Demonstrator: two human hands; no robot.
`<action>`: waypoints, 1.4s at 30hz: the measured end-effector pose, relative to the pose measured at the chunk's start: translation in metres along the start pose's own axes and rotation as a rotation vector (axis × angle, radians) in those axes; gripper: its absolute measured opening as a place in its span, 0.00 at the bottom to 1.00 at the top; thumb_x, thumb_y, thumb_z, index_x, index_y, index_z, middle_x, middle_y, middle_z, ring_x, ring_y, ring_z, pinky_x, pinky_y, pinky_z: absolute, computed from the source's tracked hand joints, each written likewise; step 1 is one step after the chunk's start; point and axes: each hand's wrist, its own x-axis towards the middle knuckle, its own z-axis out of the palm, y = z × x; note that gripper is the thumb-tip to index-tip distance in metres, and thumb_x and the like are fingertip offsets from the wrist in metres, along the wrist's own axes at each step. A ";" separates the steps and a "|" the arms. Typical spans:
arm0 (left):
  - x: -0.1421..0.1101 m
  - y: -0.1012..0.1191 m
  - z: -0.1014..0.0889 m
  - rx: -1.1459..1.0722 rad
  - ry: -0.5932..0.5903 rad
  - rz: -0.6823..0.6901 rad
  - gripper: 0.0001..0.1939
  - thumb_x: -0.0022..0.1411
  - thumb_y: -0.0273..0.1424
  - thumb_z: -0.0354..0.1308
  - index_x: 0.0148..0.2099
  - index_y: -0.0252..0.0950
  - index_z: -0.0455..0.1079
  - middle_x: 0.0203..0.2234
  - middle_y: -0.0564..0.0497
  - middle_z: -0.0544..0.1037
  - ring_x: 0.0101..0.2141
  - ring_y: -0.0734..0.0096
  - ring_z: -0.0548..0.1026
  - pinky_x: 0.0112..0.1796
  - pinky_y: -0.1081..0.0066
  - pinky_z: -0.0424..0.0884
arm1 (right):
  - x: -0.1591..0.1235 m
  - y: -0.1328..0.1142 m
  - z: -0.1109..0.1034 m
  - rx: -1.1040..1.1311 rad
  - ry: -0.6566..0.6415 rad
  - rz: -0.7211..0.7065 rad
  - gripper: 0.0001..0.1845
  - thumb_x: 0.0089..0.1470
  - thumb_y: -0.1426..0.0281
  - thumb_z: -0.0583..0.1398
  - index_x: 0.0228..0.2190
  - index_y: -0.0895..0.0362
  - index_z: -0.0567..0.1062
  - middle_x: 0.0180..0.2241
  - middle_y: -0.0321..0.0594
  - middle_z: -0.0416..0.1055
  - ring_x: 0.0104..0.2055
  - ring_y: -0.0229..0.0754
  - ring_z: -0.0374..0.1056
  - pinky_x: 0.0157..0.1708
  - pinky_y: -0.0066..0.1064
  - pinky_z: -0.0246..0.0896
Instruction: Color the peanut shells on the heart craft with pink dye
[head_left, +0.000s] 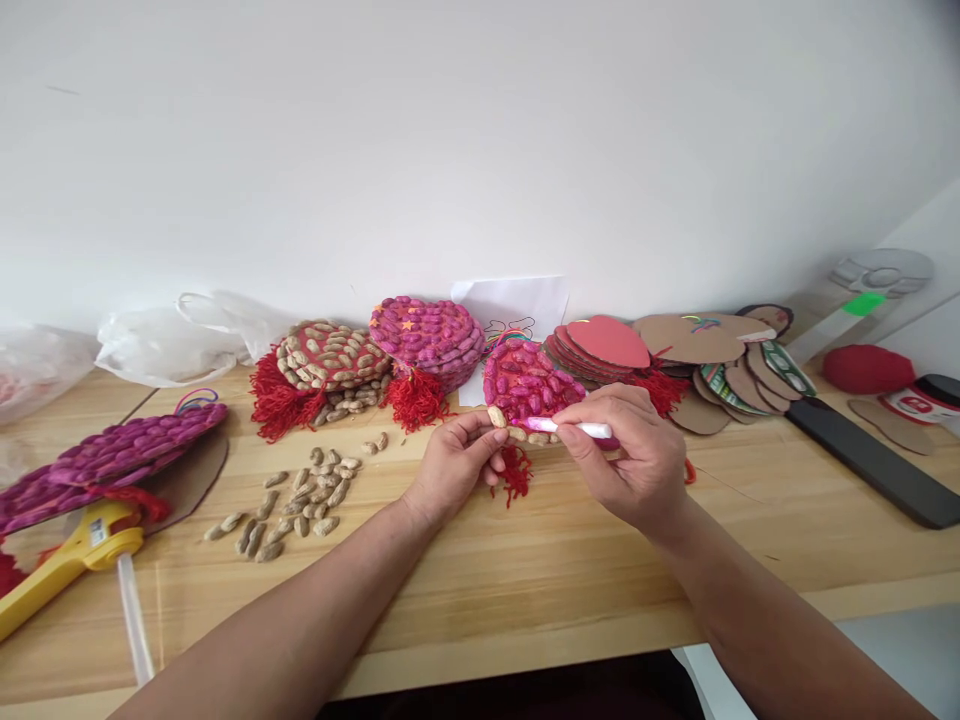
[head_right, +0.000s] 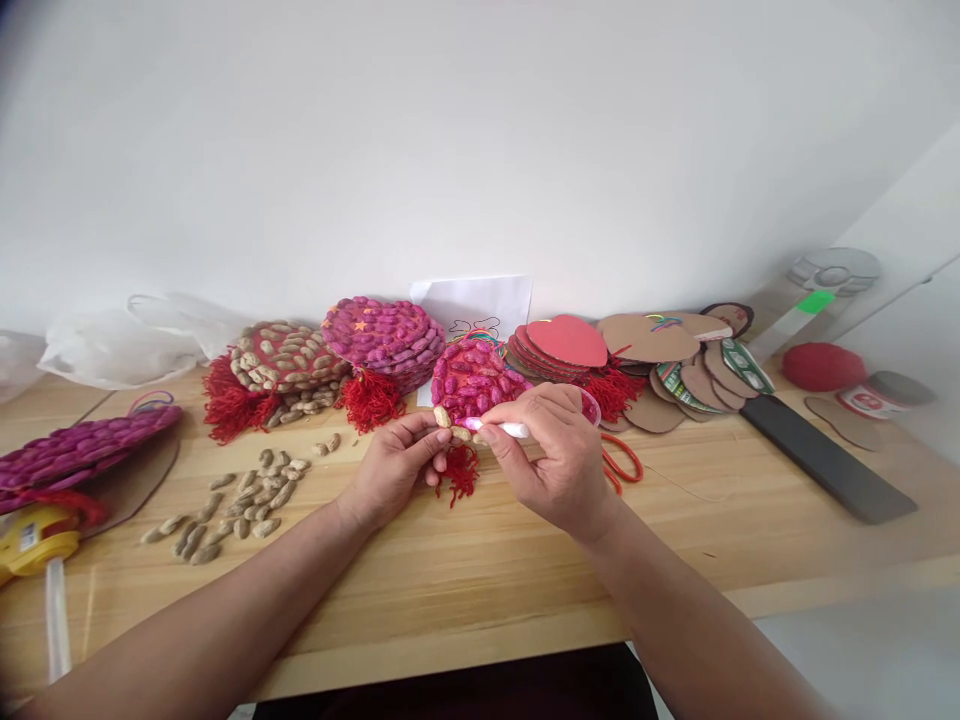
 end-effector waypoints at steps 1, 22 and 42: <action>0.000 0.000 0.000 0.001 0.000 0.003 0.23 0.51 0.45 0.72 0.39 0.32 0.75 0.16 0.56 0.74 0.14 0.80 0.66 0.17 0.78 0.63 | 0.000 0.001 0.001 0.006 -0.017 -0.009 0.06 0.58 0.74 0.65 0.38 0.53 0.78 0.32 0.36 0.79 0.36 0.43 0.72 0.41 0.41 0.64; 0.000 0.001 0.001 0.008 0.003 0.008 0.22 0.51 0.46 0.72 0.38 0.33 0.76 0.16 0.57 0.73 0.14 0.80 0.66 0.17 0.78 0.62 | 0.002 0.000 0.001 -0.053 -0.015 -0.067 0.05 0.57 0.74 0.65 0.36 0.53 0.77 0.30 0.35 0.79 0.34 0.43 0.72 0.41 0.40 0.63; -0.001 0.000 0.001 0.012 0.004 0.010 0.22 0.51 0.45 0.72 0.39 0.33 0.76 0.17 0.57 0.73 0.15 0.80 0.66 0.17 0.78 0.63 | 0.001 0.002 0.000 -0.068 0.009 -0.045 0.05 0.57 0.74 0.65 0.36 0.53 0.77 0.30 0.36 0.79 0.34 0.43 0.72 0.42 0.41 0.63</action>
